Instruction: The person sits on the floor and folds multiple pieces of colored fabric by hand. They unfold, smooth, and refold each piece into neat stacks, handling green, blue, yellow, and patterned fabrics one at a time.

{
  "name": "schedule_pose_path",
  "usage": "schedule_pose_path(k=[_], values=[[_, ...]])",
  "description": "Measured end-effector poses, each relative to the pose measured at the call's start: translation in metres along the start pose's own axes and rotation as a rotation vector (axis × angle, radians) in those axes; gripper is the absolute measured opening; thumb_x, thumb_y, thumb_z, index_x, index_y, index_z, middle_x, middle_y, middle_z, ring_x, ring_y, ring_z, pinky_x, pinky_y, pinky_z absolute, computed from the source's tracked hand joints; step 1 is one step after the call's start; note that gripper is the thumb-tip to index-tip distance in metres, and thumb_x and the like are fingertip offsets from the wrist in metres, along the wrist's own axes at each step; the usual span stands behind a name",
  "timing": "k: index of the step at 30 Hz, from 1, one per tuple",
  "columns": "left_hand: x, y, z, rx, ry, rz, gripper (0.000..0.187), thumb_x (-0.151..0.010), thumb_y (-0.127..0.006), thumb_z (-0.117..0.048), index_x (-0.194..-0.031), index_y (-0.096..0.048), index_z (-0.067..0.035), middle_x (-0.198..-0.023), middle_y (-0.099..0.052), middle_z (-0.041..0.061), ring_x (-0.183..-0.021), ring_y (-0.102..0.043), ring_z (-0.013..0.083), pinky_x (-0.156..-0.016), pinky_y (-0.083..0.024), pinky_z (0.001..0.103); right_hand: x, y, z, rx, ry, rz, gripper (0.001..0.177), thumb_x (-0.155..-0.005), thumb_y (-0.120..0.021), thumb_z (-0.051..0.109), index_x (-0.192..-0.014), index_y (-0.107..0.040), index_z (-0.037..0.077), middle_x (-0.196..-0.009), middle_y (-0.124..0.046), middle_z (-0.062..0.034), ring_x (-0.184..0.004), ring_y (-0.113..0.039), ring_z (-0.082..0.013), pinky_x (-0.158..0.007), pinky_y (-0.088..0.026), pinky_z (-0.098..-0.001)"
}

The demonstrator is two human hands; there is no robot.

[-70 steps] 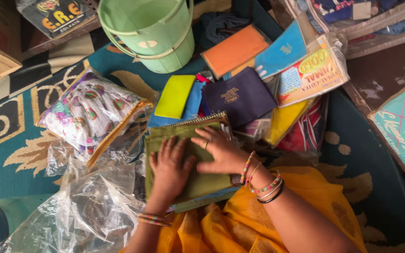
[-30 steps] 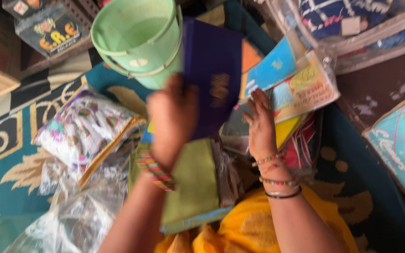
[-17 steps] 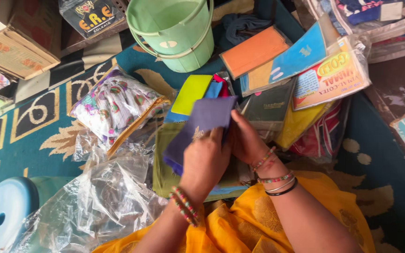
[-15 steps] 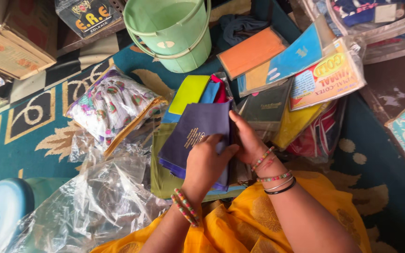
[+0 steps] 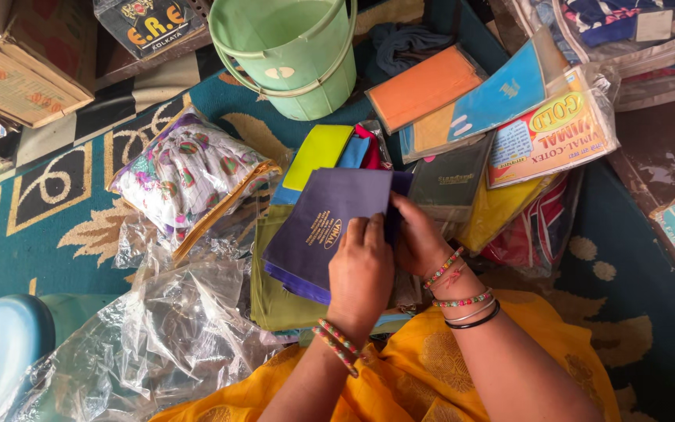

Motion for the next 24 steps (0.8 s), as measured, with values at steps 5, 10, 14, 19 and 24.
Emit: schedule_pose_path(k=[5,10,14,19,24], values=[[-0.003,-0.007,0.011,-0.069,0.155,0.107,0.031,-0.088,-0.058,-0.004,-0.119,-0.063,-0.001,-0.107,-0.062,0.018,-0.087,-0.070,0.0375,-0.069,-0.058,0.044,0.001,0.001,-0.003,-0.048,-0.059,-0.025,0.040,-0.103,-0.049,0.036,-0.127,-0.064,0.007,-0.122,-0.071,-0.0071,-0.112,-0.066,-0.0210,-0.105,-0.048,-0.0386],[-0.004,-0.015,0.004,0.050,0.125,0.091,0.038,-0.086,-0.058,-0.003,-0.123,-0.061,0.003,-0.110,-0.062,0.021,-0.085,-0.069,0.0404,-0.071,-0.058,0.045,0.006,0.001,-0.011,-0.001,-0.210,-0.107,0.046,-0.098,-0.049,0.047,-0.111,-0.067,0.007,-0.104,-0.074,-0.0083,-0.098,-0.068,-0.0206,-0.093,-0.052,-0.0381],[0.000,-0.021,0.001,0.127,0.151,0.068,0.038,-0.084,-0.059,-0.003,-0.121,-0.062,0.003,-0.112,-0.063,0.023,-0.085,-0.069,0.0411,-0.071,-0.058,0.046,0.009,0.004,-0.009,0.008,-0.130,-0.100,0.035,-0.101,-0.059,0.044,-0.102,-0.067,0.010,-0.095,-0.071,-0.0052,-0.089,-0.066,-0.0176,-0.083,-0.053,-0.0362],[0.007,-0.011,0.002,0.150,0.088,0.035,0.033,-0.083,-0.059,-0.003,-0.115,-0.064,0.001,-0.113,-0.065,0.022,-0.085,-0.069,0.0418,-0.071,-0.057,0.047,0.008,0.013,-0.012,0.149,-0.098,-0.152,0.024,-0.097,-0.064,0.033,-0.101,-0.069,0.010,-0.095,-0.069,-0.0025,-0.088,-0.064,-0.0139,-0.081,-0.051,-0.0325],[0.003,-0.009,0.001,0.192,0.122,0.017,0.023,-0.086,-0.057,-0.003,-0.108,-0.066,0.000,-0.111,-0.066,0.019,-0.085,-0.069,0.0407,-0.073,-0.057,0.048,0.008,0.012,-0.022,0.004,-0.148,-0.066,0.030,-0.097,-0.065,0.041,-0.093,-0.066,0.011,-0.086,-0.067,-0.0030,-0.081,-0.063,-0.0131,-0.075,-0.052,-0.0316]])
Point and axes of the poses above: each hand's wrist, its own x-axis away from the middle knuckle, its own y-axis out of the back of the hand, z = x × y, the point moved 6 cm from there along -x, towards the middle knuckle
